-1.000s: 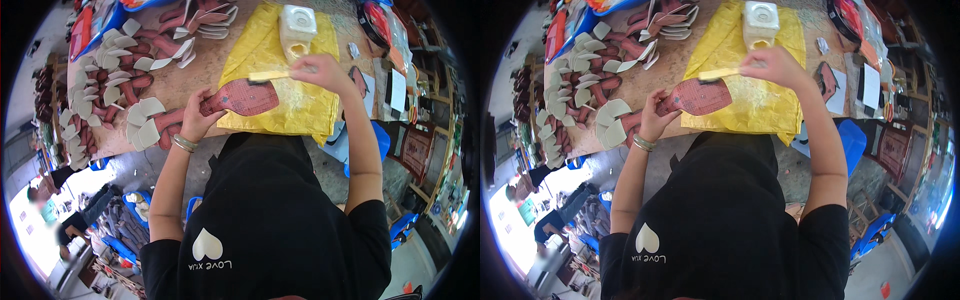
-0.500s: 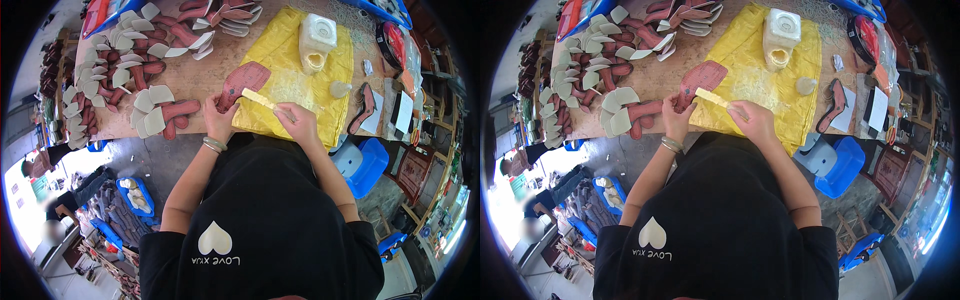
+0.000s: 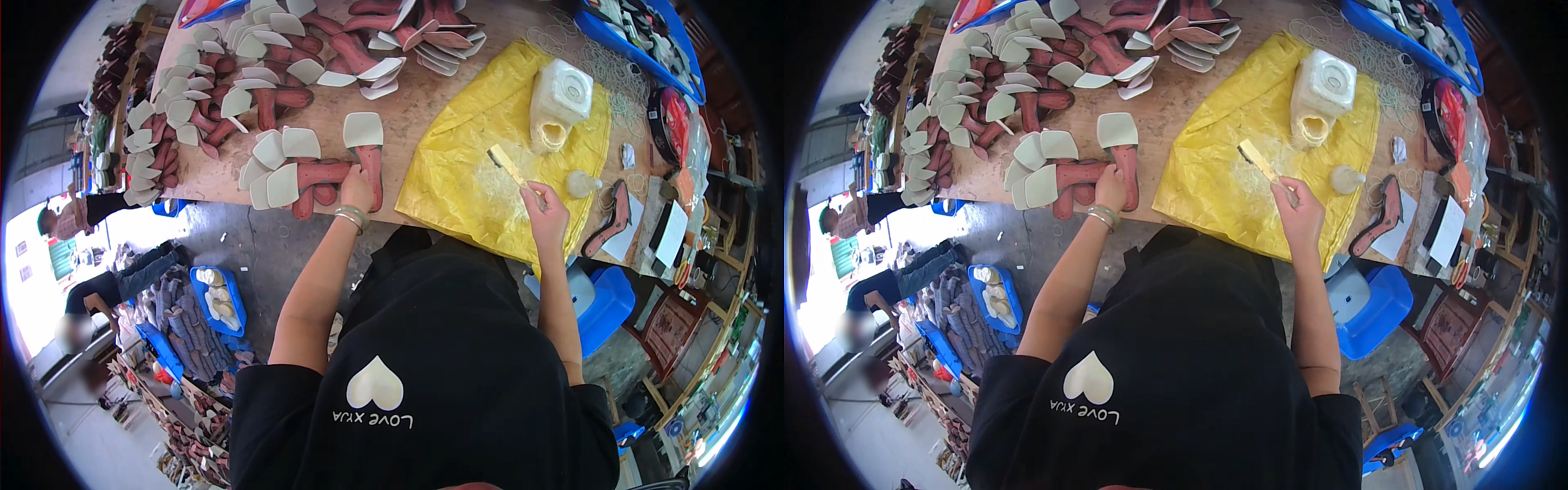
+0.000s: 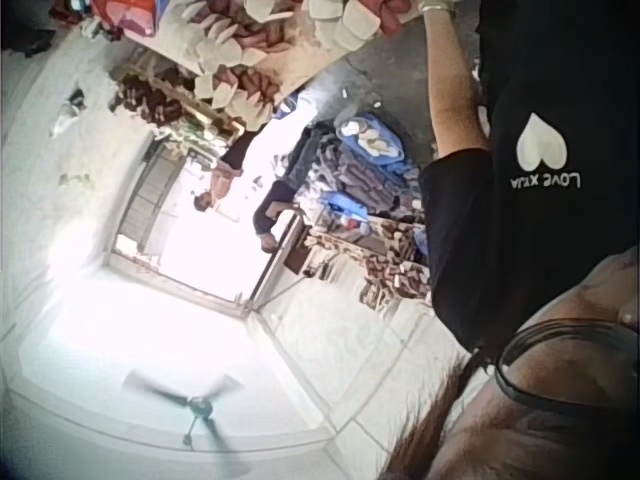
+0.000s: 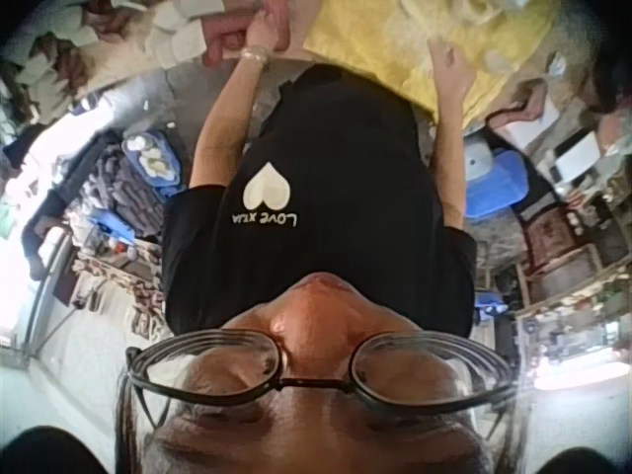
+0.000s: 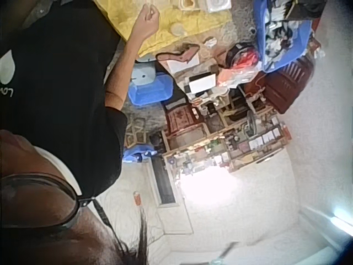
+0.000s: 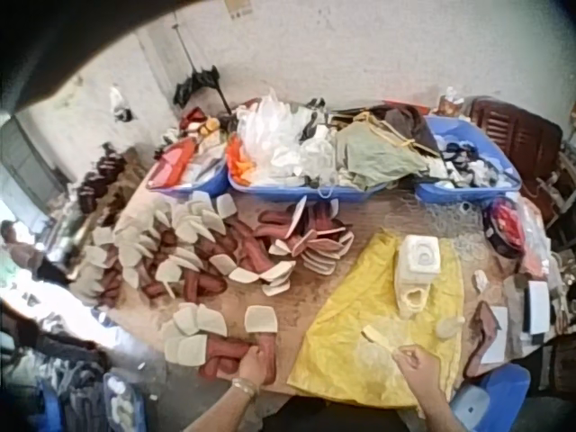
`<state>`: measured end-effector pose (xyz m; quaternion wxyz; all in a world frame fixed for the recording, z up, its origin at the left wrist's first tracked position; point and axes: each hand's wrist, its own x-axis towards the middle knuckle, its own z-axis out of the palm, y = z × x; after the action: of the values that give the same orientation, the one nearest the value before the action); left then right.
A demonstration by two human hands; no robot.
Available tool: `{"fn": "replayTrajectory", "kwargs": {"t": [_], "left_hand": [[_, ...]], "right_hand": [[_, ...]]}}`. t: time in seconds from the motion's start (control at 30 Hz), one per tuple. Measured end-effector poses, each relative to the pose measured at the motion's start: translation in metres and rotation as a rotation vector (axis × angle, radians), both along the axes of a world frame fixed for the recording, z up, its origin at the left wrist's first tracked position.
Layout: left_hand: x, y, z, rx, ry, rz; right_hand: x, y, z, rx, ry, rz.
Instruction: Applying adhesive to shoe outsoles and inspecting the components.
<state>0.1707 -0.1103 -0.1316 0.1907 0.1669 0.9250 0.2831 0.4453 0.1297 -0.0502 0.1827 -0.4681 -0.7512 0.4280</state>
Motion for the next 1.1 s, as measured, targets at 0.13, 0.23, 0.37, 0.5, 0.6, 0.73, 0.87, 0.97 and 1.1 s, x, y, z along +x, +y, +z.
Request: {"fn": "replayTrajectory", "kwargs": {"t": [0.13, 0.23, 0.37, 0.5, 0.6, 0.73, 0.87, 0.97, 1.1], "left_hand": [[-0.012, -0.005, -0.026, -0.14, -0.018, -0.073], [-0.016, -0.01, -0.041, -0.168, 0.03, -0.156], [-0.015, -0.004, -0.035, -0.348, 0.284, -0.233], [-0.046, 0.037, 0.04, -0.624, 0.294, -0.611], [-0.131, 0.071, 0.057, -0.11, 0.607, -0.47], [-0.231, 0.127, 0.061, -0.17, 0.718, -0.795], [-0.273, 0.151, 0.025, -0.435, 0.982, -1.165], [-0.275, 0.169, 0.021, -0.611, 0.843, -1.266], [-0.277, 0.175, 0.042, -0.601, 0.874, -1.331]], "right_hand": [[-0.006, -0.002, 0.0, 0.011, 0.045, 0.026], [-0.005, 0.002, 0.001, -0.036, 0.05, 0.001], [-0.01, 0.005, 0.004, -0.065, 0.028, -0.028], [-0.006, 0.005, -0.001, -0.059, 0.002, -0.09], [-0.008, 0.006, 0.001, -0.066, -0.025, -0.104], [-0.011, 0.008, 0.0, -0.053, 0.01, -0.121], [-0.003, 0.004, 0.006, -0.056, 0.011, -0.177], [0.008, 0.003, 0.001, -0.072, 0.014, -0.224], [0.008, 0.005, 0.002, -0.062, -0.035, -0.234]]}}
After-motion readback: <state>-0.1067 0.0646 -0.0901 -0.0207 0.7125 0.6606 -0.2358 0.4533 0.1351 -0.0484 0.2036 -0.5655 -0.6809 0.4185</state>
